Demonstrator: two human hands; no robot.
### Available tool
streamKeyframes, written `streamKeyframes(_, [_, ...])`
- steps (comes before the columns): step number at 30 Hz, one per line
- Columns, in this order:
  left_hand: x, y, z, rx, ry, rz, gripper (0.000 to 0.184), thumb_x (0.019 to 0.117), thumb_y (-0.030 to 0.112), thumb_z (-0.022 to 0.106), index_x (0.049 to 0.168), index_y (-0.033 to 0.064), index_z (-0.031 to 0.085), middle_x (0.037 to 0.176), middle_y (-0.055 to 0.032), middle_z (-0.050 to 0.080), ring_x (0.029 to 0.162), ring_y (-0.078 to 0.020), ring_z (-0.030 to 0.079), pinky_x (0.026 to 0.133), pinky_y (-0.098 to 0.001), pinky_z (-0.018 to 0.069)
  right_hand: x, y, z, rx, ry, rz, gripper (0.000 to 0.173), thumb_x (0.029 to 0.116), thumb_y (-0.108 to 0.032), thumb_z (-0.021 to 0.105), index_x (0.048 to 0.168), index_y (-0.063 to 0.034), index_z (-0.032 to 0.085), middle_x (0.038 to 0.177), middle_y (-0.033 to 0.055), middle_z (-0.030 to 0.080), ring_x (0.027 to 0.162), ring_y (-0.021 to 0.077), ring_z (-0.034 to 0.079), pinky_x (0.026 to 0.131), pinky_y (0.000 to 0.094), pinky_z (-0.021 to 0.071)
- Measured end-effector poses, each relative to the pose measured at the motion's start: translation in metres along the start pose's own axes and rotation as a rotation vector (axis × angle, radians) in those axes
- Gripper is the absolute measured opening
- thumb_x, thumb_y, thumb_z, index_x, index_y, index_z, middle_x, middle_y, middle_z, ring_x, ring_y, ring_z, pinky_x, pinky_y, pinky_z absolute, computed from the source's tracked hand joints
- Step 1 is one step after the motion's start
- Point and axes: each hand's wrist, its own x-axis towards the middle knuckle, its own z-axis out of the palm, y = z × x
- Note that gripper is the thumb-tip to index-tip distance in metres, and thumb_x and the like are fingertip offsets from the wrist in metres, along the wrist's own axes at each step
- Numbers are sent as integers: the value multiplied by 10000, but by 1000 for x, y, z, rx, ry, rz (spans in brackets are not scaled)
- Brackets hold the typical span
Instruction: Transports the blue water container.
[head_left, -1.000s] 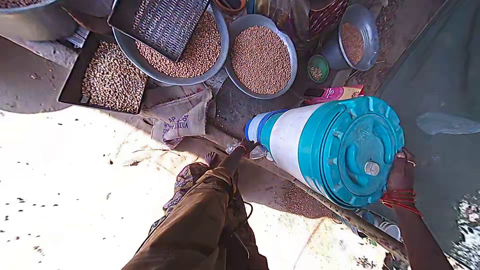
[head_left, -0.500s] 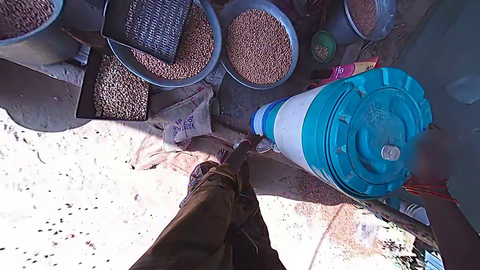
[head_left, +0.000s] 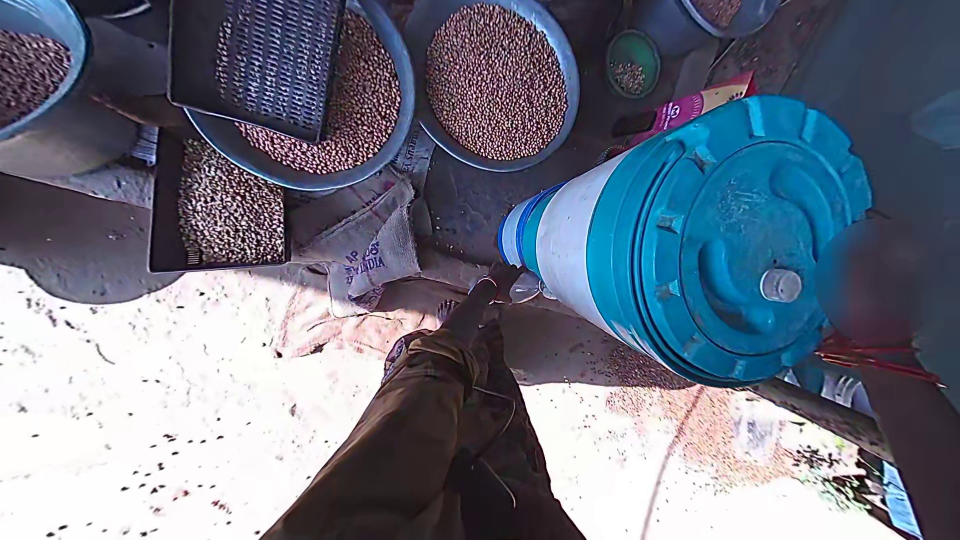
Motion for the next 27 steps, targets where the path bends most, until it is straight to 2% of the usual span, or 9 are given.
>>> streamKeyframes(1, [13, -6, 6, -13, -109, -79, 937, 707, 247, 927, 1501, 75, 460, 1408, -233, 560, 1311, -435, 527, 1099, -656, 369, 0, 0, 0, 0, 0, 2, 621, 1100, -440, 269, 1587, -57, 310, 1508, 317, 439, 1381, 432, 460, 1111, 589, 359])
streamKeyframes(3, [23, -7, 5, -28, -204, -153, 1001, 678, 200, 946, 1530, 111, 429, 1460, -211, 529, 1351, -427, 497, 1098, -670, 365, 0, -3, 0, 5, 0, 14, 612, 1101, -425, 274, 1589, -56, 307, 1520, 318, 424, 1398, 440, 439, 1118, 599, 343])
streamKeyframes(9, [25, -9, 8, -15, -191, -150, 1014, 655, 228, 952, 1527, 120, 446, 1447, -199, 548, 1336, -427, 511, 1085, -666, 386, 2, -2, 1, 25, 2, 15, 595, 1104, -397, 272, 1585, -50, 312, 1543, 286, 409, 1422, 370, 425, 1148, 540, 330])
streamKeyframes(12, [25, -9, 7, -15, -197, -145, 1026, 659, 223, 951, 1536, 112, 430, 1450, -206, 541, 1333, -438, 508, 1090, -667, 377, -1, -4, 0, 16, -1, 20, 595, 1107, -395, 270, 1594, -54, 303, 1554, 288, 398, 1441, 380, 406, 1162, 543, 319])
streamKeyframes(17, [23, -6, 4, -1, -223, -165, 1031, 688, 237, 942, 1552, 90, 398, 1463, -218, 525, 1354, -434, 492, 1106, -656, 366, -3, -4, -1, 19, -10, 10, 614, 1106, -433, 272, 1597, -65, 287, 1540, 290, 413, 1413, 362, 439, 1147, 517, 344])
streamKeyframes(19, [23, -4, 2, -2, -226, -170, 1048, 680, 233, 945, 1556, 89, 388, 1466, -225, 518, 1361, -444, 479, 1101, -660, 367, -3, -8, -1, 26, -22, 15, 627, 1102, -433, 256, 1587, -38, 289, 1545, 282, 405, 1416, 291, 433, 1159, 443, 337])
streamKeyframes(22, [24, -5, 2, 2, -228, -169, 1055, 670, 233, 951, 1553, 86, 393, 1473, -217, 514, 1362, -438, 477, 1099, -663, 363, 4, 10, 1, 61, -6, 65, 626, 1103, -493, 235, 1565, -86, 350, 1447, 193, 515, 1274, 177, 530, 1074, 388, 415])
streamKeyframes(25, [23, -4, -1, 7, -208, -139, 1007, 661, 223, 947, 1518, 79, 438, 1420, -215, 556, 1314, -426, 524, 1066, -658, 394, 7, 23, 5, 157, 34, 111, 645, 1094, -548, 217, 1527, -118, 423, 1462, 92, 532, 1303, 66, 524, 1110, 304, 417])
streamKeyframes(27, [21, -2, 0, -7, -198, -123, 989, 664, 211, 945, 1507, 65, 448, 1406, -227, 568, 1313, -431, 529, 1057, -669, 401, 8, 29, 7, 233, 48, 123, 647, 1099, -543, 208, 1527, -110, 428, 1501, 65, 508, 1347, 48, 495, 1140, 283, 401])
